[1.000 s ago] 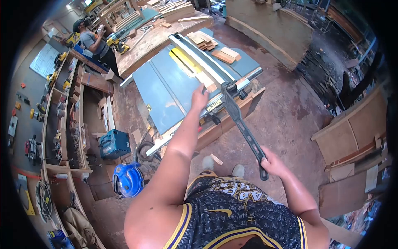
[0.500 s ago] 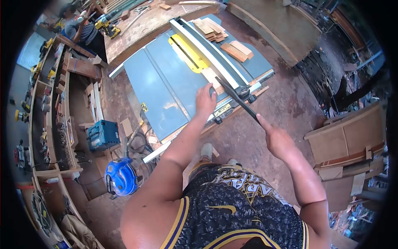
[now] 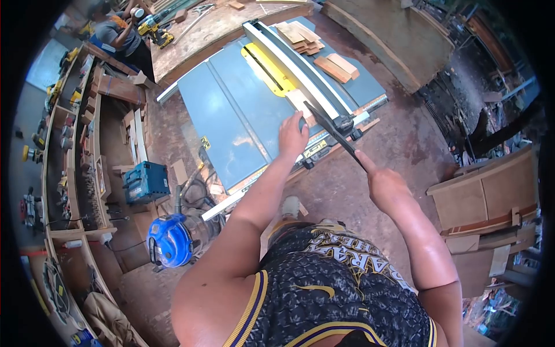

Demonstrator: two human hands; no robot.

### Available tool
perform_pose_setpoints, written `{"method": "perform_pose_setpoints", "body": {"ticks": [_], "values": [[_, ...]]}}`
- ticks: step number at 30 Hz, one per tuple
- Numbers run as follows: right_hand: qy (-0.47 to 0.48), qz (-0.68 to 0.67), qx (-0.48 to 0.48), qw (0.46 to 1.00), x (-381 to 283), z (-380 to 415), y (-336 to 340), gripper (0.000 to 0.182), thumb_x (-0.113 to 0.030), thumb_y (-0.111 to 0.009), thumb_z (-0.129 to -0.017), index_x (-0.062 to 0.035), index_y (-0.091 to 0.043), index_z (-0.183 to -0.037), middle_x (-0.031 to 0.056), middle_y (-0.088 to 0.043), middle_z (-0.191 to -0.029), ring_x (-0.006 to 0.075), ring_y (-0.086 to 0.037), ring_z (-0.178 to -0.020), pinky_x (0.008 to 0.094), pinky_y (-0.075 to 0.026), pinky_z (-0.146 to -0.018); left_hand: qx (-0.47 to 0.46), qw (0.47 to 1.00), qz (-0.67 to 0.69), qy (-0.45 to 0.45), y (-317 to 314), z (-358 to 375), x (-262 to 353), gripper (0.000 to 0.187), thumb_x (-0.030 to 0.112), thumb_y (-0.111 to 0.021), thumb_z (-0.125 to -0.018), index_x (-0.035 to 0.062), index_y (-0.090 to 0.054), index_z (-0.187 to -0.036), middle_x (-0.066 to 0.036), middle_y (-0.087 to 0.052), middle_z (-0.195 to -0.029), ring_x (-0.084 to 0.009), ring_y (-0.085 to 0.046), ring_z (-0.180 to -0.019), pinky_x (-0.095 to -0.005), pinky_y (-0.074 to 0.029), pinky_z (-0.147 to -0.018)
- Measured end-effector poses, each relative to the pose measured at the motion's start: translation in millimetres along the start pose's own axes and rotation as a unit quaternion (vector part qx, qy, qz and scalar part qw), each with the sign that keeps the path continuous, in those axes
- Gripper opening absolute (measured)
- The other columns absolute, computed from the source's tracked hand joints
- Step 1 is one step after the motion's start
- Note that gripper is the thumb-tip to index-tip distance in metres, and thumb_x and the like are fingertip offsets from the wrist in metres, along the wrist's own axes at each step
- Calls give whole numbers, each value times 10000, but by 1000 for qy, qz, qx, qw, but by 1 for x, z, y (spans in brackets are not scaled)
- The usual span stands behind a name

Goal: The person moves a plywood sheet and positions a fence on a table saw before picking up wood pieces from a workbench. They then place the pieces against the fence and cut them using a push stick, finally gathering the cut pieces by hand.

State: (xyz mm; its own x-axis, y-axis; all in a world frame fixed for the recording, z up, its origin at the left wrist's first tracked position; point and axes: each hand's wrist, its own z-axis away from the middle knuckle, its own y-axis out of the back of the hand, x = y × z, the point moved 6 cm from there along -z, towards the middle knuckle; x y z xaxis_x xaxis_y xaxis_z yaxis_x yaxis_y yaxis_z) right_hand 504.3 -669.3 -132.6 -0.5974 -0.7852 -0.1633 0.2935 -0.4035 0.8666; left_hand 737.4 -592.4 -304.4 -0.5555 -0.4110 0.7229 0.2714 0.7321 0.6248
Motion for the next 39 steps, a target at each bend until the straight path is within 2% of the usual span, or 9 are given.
{"method": "perform_pose_setpoints", "body": {"ticks": [4, 9, 12, 17, 24, 29, 30, 32, 39], "values": [[11, -24, 28, 999, 2, 2, -3, 720, 71, -393, -857, -266, -304, -1487, 275, -648, -930, 422, -638, -902, 508, -500, -797, -19, 999, 17, 37, -3, 1, -3, 406, 135, -613, -848, 85, -562, -1248, -156, -568, -1277, -334, -495, -1201, -419, -375, -1040], [19, -38, 40, 998, 8, 4, -4, 731, 84, -380, -848, -264, -309, -1486, 277, -641, -999, 411, -630, -958, 500, -493, -845, -7, 1000, 0, 25, -5, 0, -2, 406, 133, -620, -841, 81, -570, -1241, -167, -571, -1250, -342, -496, -1201, -417, -376, -1042], [11, -48, 5, 999, 14, 4, -11, 736, 90, -375, -841, -262, -316, -1485, 276, -636, -1032, 401, -624, -996, 490, -492, -867, -7, 1000, -6, 19, -4, 0, -5, 411, 141, -622, -840, 76, -568, -1243, -176, -565, -1251, -345, -499, -1196, -422, -374, -1040], [36, -42, 29, 998, 22, -3, -7, 735, 89, -371, -841, -262, -318, -1485, 259, -636, -1060, 389, -627, -1004, 490, -493, -876, -20, 1000, 0, 15, -7, 1, -8, 427, 146, -629, -833, 65, -557, -1246, -172, -566, -1254, -342, -499, -1198, -424, -367, -1035], [38, -31, 61, 997, 10, -8, -5, 692, 44, -391, -865, -283, -341, -1473, 257, -642, -1010, 401, -628, -959, 476, -496, -849, -47, 999, -26, 8, -4, -7, -9, 517, 157, -656, -830, 60, -504, -1315, -179, -565, -1259, -318, -538, -1181, -403, -385, -1036], [17, -12, 52, 998, -3, -7, 1, 602, -37, -435, -918, -280, -357, -1463, 266, -640, -970, 408, -631, -932, 496, -489, -815, -78, 996, -27, -23, -4, -11, -16, 539, 190, -657, -834, 36, -487, -1322, -184, -532, -1318, -330, -486, -1243, -400, -367, -1057], [17, -9, 50, 999, -9, -6, 3, 602, -37, -435, -918, -280, -357, -1463, 266, -640, -970, 408, -631, -932, 496, -489, -815, -78, 996, -24, -20, -3, -10, -17, 539, 190, -657, -834, 36, -487, -1322, -184, -532, -1318, -330, -486, -1243, -400, -367, -1057], [-26, 16, 2, 1000, -16, -1, 9, 722, 79, -392, -863, -293, -328, -1478, 242, -642, -1044, 368, -635, -1006, 471, -502, -874, -90, 996, -3, -14, -2, -13, -16, 542, 201, -648, -840, 34, -484, -1329, -182, -521, -1338, -332, -476, -1253, -397, -359, -1067], [-11, 31, 35, 999, -17, -4, 2, 633, -10, -430, -911, -290, -337, -1471, 251, -652, -986, 383, -647, -944, 483, -509, -835, -136, 988, 71, 11, 6, -8, -19, 557, 219, -653, -851, 39, -476, -1348, -217, -496, -1366, -363, -433, -1296, -414, -353, -1082]]}}
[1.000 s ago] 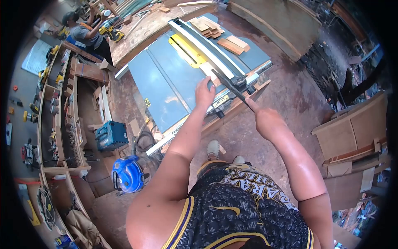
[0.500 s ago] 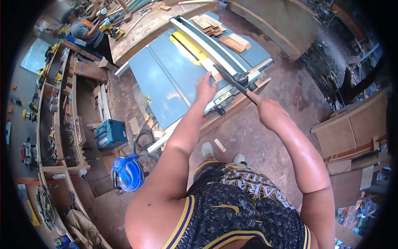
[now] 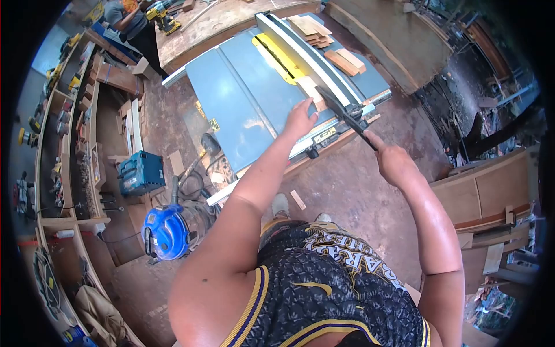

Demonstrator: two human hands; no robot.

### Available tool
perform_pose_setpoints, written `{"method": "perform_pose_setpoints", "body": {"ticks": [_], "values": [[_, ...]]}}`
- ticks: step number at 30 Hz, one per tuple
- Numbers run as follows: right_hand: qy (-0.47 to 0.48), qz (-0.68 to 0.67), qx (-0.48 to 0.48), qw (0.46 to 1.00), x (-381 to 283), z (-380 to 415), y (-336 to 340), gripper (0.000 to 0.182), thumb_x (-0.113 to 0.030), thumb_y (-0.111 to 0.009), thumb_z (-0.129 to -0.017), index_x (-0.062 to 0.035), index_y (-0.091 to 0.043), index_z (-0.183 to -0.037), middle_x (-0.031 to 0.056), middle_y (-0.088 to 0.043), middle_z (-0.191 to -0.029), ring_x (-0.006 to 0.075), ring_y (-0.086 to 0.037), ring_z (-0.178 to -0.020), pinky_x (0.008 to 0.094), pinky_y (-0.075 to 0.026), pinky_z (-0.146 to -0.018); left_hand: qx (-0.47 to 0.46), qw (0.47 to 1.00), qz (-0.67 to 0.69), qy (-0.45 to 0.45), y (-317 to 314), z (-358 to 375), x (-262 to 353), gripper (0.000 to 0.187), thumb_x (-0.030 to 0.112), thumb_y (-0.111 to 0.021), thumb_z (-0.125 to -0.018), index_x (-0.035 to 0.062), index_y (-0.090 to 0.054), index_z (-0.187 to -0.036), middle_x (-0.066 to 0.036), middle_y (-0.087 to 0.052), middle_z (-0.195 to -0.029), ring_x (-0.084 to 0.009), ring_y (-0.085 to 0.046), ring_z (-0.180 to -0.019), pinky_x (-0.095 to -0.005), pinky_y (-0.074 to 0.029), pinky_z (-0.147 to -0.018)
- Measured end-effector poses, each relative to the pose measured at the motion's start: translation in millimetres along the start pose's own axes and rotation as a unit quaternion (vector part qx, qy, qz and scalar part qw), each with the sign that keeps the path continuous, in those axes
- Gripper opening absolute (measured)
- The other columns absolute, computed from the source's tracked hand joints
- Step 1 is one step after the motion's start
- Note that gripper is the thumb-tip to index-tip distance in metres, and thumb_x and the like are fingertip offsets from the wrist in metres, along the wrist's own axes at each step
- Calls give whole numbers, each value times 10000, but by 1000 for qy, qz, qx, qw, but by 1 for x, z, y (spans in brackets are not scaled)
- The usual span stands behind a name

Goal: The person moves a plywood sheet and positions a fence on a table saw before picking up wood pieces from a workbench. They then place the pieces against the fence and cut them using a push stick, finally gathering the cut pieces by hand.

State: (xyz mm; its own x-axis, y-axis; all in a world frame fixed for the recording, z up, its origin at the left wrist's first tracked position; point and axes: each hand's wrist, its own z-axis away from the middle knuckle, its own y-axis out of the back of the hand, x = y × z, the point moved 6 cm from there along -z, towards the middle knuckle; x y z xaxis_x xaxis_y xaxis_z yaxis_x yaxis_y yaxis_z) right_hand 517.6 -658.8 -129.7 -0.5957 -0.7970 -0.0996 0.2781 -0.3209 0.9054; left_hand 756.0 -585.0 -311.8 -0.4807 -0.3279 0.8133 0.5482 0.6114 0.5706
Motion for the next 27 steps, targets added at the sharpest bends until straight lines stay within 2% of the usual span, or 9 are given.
{"method": "perform_pose_setpoints", "body": {"ticks": [9, 12, 15, 17, 18, 20, 21, 23, 27], "values": [[27, 8, 13, 1000, 3, -3, 0, 644, 30, -402, -884, -239, -350, -1467, 271, -651, -985, 391, -648, -941, 480, -506, -839, 111, 992, 46, -39, 9, 32, 19, 378, 198, -620, -879, 27, -589, -1214, -183, -641, -1145, -287, -623, -1017, -349, -489, -875], [46, -17, 20, 999, 11, -6, -7, 600, -12, -423, -910, -236, -356, -1463, 278, -645, -983, 403, -638, -945, 485, -496, -833, -42, 990, 134, 18, -30, 105, 13, 199, 176, -604, -901, 42, -665, -1034, -81, -671, -851, -149, -606, -779, -296, -481, -729], [52, -29, 27, 998, 13, -8, -5, 549, -72, -459, -949, -241, -356, -1461, 282, -642, -973, 415, -631, -943, 491, -490, -825, -92, 979, 180, 38, -96, 156, -73, 195, 209, -582, -929, 51, -687, -975, -6, -670, -870, -125, -596, -774, -280, -484, -694], [39, -27, 20, 999, 14, -9, -7, 553, -76, -465, -946, -242, -355, -1461, 277, -644, -981, 411, -633, -950, 490, -493, -832, 68, 911, 282, 294, -104, 177, -138, 213, 253, -610, -902, 74, -695, -982, -44, -685, -963, -179, -621, -898, -337, -478, -835], [40, -27, 24, 999, 14, -11, -7, 553, -76, -465, -946, -242, -355, -1461, 277, -644, -981, 411, -633, -950, 490, -493, -832, 69, 912, 281, 290, -105, 174, -147, 213, 253, -610, -902, 74, -695, -982, -44, -685, -963, -179, -621, -898, -337, -478, -835], [36, -18, 19, 999, 16, -11, -9, 565, -61, -457, -938, -245, -354, -1462, 275, -644, -992, 410, -632, -959, 488, -494, -837, 258, 742, 493, 373, -104, 179, -170, 295, 251, -623, -884, 104, -639, -1139, -23, -620, -1163, -169, -537, -1075, -403, -393, -962], [35, -16, 29, 999, 17, -10, -9, 565, -61, -457, -938, -245, -354, -1462, 275, -644, -992, 410, -632, -959, 488, -494, -837, 257, 744, 497, 365, -109, 173, -176, 295, 251, -623, -884, 104, -639, -1139, -23, -620, -1163, -169, -537, -1075, -403, -393, -962], [39, -5, 22, 999, 15, -11, -11, 583, -39, -443, -926, -246, -353, -1463, 271, -645, -1005, 408, -631, -968, 485, -496, -842, 313, 619, 604, 391, -131, 163, -207, 435, 265, -614, -873, 138, -536, -1281, -20, -546, -1262, -165, -448, -1188, -465, -297, -1026], [35, -25, 12, 999, 12, -6, -8, 616, -2, -418, -911, -248, -337, -1470, 266, -643, -1024, 399, -630, -989, 476, -492, -861, 353, 589, 627, 368, -134, 151, -193, 459, 272, -601, -870, 147, -500, -1300, -15, -530, -1240, -183, -436, -1193, -453, -264, -1049]]}}
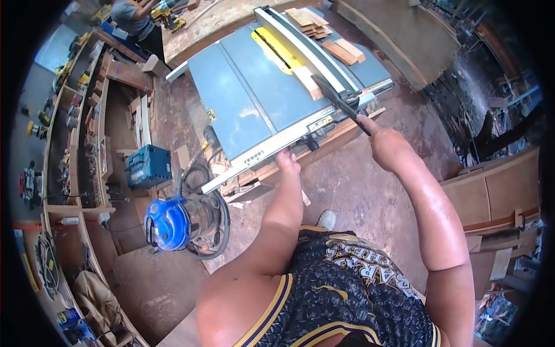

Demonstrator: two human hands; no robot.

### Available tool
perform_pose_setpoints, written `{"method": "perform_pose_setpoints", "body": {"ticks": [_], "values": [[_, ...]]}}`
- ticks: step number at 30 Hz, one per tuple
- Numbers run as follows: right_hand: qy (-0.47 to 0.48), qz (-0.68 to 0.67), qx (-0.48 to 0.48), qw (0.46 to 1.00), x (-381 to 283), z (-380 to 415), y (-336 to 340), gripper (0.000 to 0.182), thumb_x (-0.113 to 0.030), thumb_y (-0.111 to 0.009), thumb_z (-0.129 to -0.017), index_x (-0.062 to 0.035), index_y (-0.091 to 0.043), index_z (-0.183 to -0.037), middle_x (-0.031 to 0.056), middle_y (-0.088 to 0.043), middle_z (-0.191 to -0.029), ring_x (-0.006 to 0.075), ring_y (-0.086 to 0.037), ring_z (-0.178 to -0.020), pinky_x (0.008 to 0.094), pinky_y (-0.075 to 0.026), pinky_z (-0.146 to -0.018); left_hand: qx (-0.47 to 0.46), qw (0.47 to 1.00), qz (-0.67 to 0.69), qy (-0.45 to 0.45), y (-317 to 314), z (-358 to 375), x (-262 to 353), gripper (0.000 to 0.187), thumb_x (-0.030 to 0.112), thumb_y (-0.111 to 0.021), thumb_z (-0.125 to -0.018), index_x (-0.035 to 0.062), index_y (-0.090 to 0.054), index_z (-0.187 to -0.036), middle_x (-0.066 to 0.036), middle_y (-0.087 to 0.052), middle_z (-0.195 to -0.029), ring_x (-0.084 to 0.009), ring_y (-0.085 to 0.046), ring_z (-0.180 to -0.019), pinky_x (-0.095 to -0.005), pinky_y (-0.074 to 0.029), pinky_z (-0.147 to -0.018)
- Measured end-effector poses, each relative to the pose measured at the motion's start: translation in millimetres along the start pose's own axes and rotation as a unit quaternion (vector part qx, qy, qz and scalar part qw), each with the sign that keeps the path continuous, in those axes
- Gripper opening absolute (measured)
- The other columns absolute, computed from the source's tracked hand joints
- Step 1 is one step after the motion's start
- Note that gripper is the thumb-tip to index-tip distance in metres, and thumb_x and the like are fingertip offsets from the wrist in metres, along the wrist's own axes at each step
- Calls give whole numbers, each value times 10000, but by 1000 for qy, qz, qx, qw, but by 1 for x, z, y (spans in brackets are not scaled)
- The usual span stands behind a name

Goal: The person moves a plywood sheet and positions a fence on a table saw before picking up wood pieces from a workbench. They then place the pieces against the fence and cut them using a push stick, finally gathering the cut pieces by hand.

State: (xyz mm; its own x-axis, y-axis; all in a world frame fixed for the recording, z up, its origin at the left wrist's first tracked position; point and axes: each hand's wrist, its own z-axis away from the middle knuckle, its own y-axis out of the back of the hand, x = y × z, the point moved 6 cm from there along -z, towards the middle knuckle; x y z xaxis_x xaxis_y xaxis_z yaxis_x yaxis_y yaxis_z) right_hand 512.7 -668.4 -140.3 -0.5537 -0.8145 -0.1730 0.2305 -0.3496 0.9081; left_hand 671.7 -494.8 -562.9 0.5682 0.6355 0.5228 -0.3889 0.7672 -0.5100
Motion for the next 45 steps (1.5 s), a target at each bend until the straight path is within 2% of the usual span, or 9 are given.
{"method": "perform_pose_setpoints", "body": {"ticks": [14, 16, 20, 26, 28, 31, 35, 37, 45], "values": [[-3, -19, -14, 1000, -5, 8, 1, 752, 116, -383, -830, -258, -323, -1479, 257, -608, -1158, 379, -598, -1095, 466, -482, -907, -24, 991, -129, -40, 10, 18, 21, 443, 163, -584, -863, 104, -522, -1297, -76, -555, -1246, -231, -477, -1146, -426, -347, -994], [-12, -26, -10, 1000, -10, 9, 5, 757, 125, -371, -825, -253, -328, -1479, 261, -600, -1179, 379, -589, -1116, 461, -475, -922, -136, 897, -411, -87, 1, 16, 29, 384, 138, -585, -869, 40, -578, -1240, -119, -597, -1221, -240, -528, -1141, -370, -386, -984], [-4, -32, -13, 999, -15, 6, 7, 751, 131, -360, -823, -238, -335, -1477, 262, -591, -1199, 377, -584, -1128, 456, -471, -933, -190, 829, -522, -66, -11, 56, 48, 297, 127, -602, -877, 5, -634, -1146, -134, -643, -1144, -240, -575, -1102, -318, -418, -954], [1, 6, -10, 1000, -27, -10, 11, 706, 89, -389, -858, -220, -315, -1489, 234, -583, -1248, 347, -594, -1135, 436, -481, -949, -244, 802, -545, -13, 16, 79, 60, 273, 174, -623, -898, 25, -633, -1126, -109, -620, -1171, -224, -557, -1127, -325, -415, -962], [-6, -10, -7, 1000, -29, -16, 12, 759, 139, -359, -813, -225, -342, -1478, 251, -589, -1217, 363, -594, -1123, 440, -488, -910, -265, 772, -577, 22, 30, 88, 63, 321, 239, -576, -931, 110, -567, -1226, -28, -602, -1104, -129, -528, -958, -318, -438, -799], [5, 1, 12, 1000, -33, -28, 10, 768, 143, -364, -807, -226, -340, -1479, 251, -604, -1184, 355, -625, -1065, 430, -512, -856, -269, 761, -589, 38, 52, 95, 68, 326, 239, -579, -928, 109, -569, -1227, -23, -609, -1090, -127, -539, -934, -311, -451, -784], [-18, -11, -26, 999, -41, -33, 16, 668, 58, -371, -883, -221, -323, -1488, 228, -577, -1264, 345, -584, -1154, 434, -473, -967, -245, 755, -604, 67, 73, 98, 76, 343, 210, -623, -906, 36, -586, -1200, -102, -636, -1148, -192, -585, -1084, -324, -451, -934], [-17, -19, 0, 1000, -44, -40, 18, 751, 139, -368, -816, -228, -355, -1472, 244, -631, -1118, 340, -666, -940, 429, -532, -753, -250, 746, -613, 65, 76, 99, 81, 350, 212, -625, -906, 37, -584, -1206, -106, -636, -1153, -195, -583, -1095, -325, -449, -943], [9, 1, 30, 1000, -52, -60, 17, 722, 128, -369, -827, -226, -381, -1457, 246, -625, -1128, 336, -674, -911, 419, -558, -702, -286, 711, -638, 83, 80, 100, 88, 416, 293, -629, -910, 93, -556, -1268, -60, -610, -1192, -174, -562, -1063, -340, -468, -848]]}}
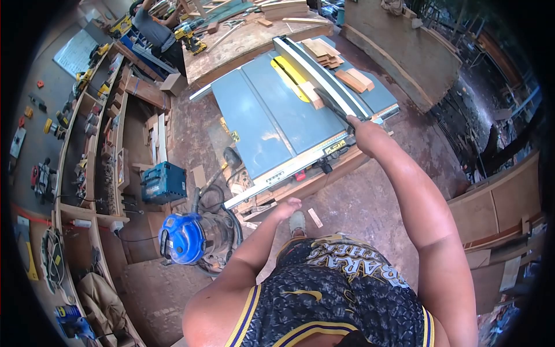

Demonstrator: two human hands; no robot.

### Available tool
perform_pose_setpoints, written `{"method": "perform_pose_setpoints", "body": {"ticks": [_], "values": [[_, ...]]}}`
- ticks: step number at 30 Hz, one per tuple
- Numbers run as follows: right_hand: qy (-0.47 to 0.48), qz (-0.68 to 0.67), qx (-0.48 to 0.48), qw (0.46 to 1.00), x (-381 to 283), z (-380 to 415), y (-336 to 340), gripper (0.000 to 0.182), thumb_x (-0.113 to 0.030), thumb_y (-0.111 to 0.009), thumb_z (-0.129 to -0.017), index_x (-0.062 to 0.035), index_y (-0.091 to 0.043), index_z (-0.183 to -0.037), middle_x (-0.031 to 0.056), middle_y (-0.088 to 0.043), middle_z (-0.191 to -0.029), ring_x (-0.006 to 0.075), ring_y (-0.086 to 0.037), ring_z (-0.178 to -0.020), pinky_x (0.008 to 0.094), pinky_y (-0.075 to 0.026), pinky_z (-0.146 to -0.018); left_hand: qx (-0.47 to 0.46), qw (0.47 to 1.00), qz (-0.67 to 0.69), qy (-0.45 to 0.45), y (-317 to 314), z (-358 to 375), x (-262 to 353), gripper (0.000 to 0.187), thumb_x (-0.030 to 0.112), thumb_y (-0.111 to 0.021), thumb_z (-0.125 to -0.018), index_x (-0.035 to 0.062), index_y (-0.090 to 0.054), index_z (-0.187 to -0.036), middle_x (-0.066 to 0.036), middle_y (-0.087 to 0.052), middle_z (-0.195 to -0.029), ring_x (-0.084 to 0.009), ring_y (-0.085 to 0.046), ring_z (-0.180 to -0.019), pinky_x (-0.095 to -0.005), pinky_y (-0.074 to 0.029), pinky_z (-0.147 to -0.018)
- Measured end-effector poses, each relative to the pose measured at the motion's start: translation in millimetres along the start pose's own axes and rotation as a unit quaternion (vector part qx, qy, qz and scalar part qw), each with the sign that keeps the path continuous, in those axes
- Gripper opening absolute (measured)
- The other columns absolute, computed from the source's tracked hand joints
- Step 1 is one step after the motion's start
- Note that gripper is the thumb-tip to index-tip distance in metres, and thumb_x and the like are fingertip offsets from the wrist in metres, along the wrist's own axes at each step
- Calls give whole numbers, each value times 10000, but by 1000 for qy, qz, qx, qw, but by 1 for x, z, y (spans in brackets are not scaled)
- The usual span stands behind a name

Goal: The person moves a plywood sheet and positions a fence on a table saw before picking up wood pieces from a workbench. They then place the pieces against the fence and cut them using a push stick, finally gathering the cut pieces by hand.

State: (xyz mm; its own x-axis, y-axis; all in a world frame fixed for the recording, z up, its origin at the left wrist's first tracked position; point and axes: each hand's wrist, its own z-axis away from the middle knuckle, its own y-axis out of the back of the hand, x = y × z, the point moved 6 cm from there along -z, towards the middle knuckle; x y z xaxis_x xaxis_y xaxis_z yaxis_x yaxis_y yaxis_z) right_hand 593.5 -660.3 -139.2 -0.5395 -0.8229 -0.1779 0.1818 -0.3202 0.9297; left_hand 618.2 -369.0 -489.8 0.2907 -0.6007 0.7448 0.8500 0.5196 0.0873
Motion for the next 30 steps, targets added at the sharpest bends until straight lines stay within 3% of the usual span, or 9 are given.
{"method": "perform_pose_setpoints", "body": {"ticks": [7, 9, 19, 21, 26, 28, 30], "values": [[9, 5, -11, 1000, -6, -10, 6, 683, 98, -332, -855, -218, -376, -1460, 239, -630, -1109, 315, -680, -824, 390, -563, -649, -5, 1000, -28, -4, -7, -18, -8, 416, 292, -615, -923, 78, -552, -1275, -65, -605, -1222, -179, -546, -1123, -329, -461, -865], [5, 0, -10, 1000, -8, -14, 6, 684, 97, -333, -855, -219, -374, -1460, 236, -631, -1104, 308, -680, -797, 389, -562, -629, 13, 1000, 0, 0, -9, -27, -6, 378, 235, -620, -916, 29, -571, -1230, -110, -626, -1186, -219, -568, -1122, -328, -426, -972], [-8, -34, -27, 999, -12, -35, 8, 809, 157, -407, -797, -259, -324, -1486, 209, -639, -996, 242, -621, -619, 373, -510, -529, 55, 997, -28, -38, -6, -64, -7, 332, 239, -631, -900, 29, -621, -1157, -115, -654, -1138, -230, -592, -1084, -346, -450, -942], [-10, -33, -32, 999, -15, -35, 10, 812, 157, -400, -799, -263, -319, -1490, 208, -639, -973, 239, -614, -612, 375, -503, -523, 61, 998, -22, -25, -5, -63, -5, 310, 240, -611, -919, 51, -627, -1165, -64, -659, -1090, -182, -584, -1045, -318, -443, -917], [-9, -34, -32, 999, -27, -33, 19, 828, 165, -373, -791, -266, -313, -1495, 210, -634, -913, 234, -599, -595, 375, -480, -506, 80, 997, -1, -5, -3, -60, -6, 317, 241, -634, -894, 39, -644, -1138, -113, -660, -1138, -221, -592, -1093, -334, -451, -940], [-13, -35, -31, 999, -32, -28, 27, 684, 84, -413, -844, -190, -365, -1470, 213, -616, -1207, 328, -657, -1000, 412, -540, -806, 63, 998, 9, 10, -3, -59, -6, 355, 247, -595, -924, 83, -586, -1239, -73, -639, -1146, -189, -572, -1060, -345, -436, -924], [-21, -43, -42, 998, -33, -28, 29, 681, 82, -398, -849, -194, -363, -1471, 213, -626, -1181, 319, -669, -937, 406, -547, -756, 67, 995, 67, 43, -5, -57, -6, 383, 247, -570, -936, 101, -542, -1289, -81, -618, -1196, -208, -551, -1116, -369, -425, -945]]}}
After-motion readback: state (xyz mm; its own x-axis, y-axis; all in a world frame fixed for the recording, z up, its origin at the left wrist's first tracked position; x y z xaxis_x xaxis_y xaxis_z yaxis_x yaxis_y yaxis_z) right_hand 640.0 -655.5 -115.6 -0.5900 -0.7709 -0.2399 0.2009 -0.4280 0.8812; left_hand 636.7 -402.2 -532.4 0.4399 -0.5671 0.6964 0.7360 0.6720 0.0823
